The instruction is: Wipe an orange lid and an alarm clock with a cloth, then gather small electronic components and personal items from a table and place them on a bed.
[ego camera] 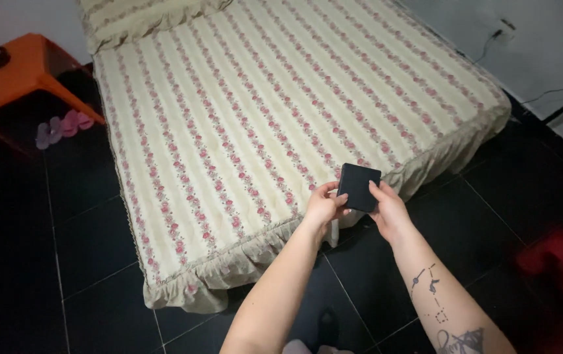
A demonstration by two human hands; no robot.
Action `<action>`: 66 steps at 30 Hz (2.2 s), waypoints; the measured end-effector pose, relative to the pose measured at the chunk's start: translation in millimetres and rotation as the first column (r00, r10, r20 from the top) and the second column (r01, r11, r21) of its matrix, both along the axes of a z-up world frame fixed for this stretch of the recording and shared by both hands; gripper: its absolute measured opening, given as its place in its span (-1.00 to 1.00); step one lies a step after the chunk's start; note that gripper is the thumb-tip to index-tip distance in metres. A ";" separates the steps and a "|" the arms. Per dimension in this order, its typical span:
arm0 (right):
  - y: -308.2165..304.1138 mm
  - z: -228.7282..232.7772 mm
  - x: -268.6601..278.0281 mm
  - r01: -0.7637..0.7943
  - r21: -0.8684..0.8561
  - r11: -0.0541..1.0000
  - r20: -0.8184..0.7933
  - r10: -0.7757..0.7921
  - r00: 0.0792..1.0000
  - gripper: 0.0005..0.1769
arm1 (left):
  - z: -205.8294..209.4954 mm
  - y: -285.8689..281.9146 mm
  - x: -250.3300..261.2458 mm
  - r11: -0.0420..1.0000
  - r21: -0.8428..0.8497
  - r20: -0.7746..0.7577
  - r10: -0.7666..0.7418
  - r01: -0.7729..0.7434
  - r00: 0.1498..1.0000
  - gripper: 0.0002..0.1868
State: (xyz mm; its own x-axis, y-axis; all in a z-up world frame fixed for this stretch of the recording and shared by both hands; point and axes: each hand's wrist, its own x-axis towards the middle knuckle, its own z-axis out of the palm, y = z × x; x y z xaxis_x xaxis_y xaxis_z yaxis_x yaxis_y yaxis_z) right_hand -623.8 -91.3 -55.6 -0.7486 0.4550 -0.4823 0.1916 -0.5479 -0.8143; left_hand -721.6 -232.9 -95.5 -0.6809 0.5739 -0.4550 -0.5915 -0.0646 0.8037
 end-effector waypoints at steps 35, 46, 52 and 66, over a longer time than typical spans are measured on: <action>-47.6 -264.1 -228.6 0.122 -0.137 0.983 0.309 -0.075 0.948 -0.33 | -252.3 -26.4 -239.6 0.981 -0.156 0.241 0.151 -0.115 0.959 -0.61; -42.3 -236.8 -215.8 0.146 -0.056 0.988 0.344 -0.119 0.931 -0.53 | -267.9 -6.3 -226.6 0.603 -0.789 -0.313 -0.236 -0.114 0.920 -0.19; -27.1 -244.3 -189.4 0.224 -0.072 0.972 0.183 -0.208 0.961 -0.61 | -182.6 34.5 -194.7 0.680 -0.712 -0.476 -0.284 -0.175 0.832 -0.37; 36.9 -101.0 -32.9 0.551 0.026 0.834 0.132 -0.549 0.825 -0.70 | -89.3 141.2 -23.3 0.942 -0.243 -0.337 -0.304 0.230 0.891 -0.79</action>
State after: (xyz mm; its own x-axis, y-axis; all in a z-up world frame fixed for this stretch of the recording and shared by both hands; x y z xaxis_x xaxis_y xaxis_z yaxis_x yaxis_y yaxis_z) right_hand -656.7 -54.4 -156.5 -0.3072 0.7656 -0.5653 -0.0421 -0.6044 -0.7956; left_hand -744.9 -91.7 -184.9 -0.6530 0.6845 -0.3242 -0.2275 0.2309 0.9460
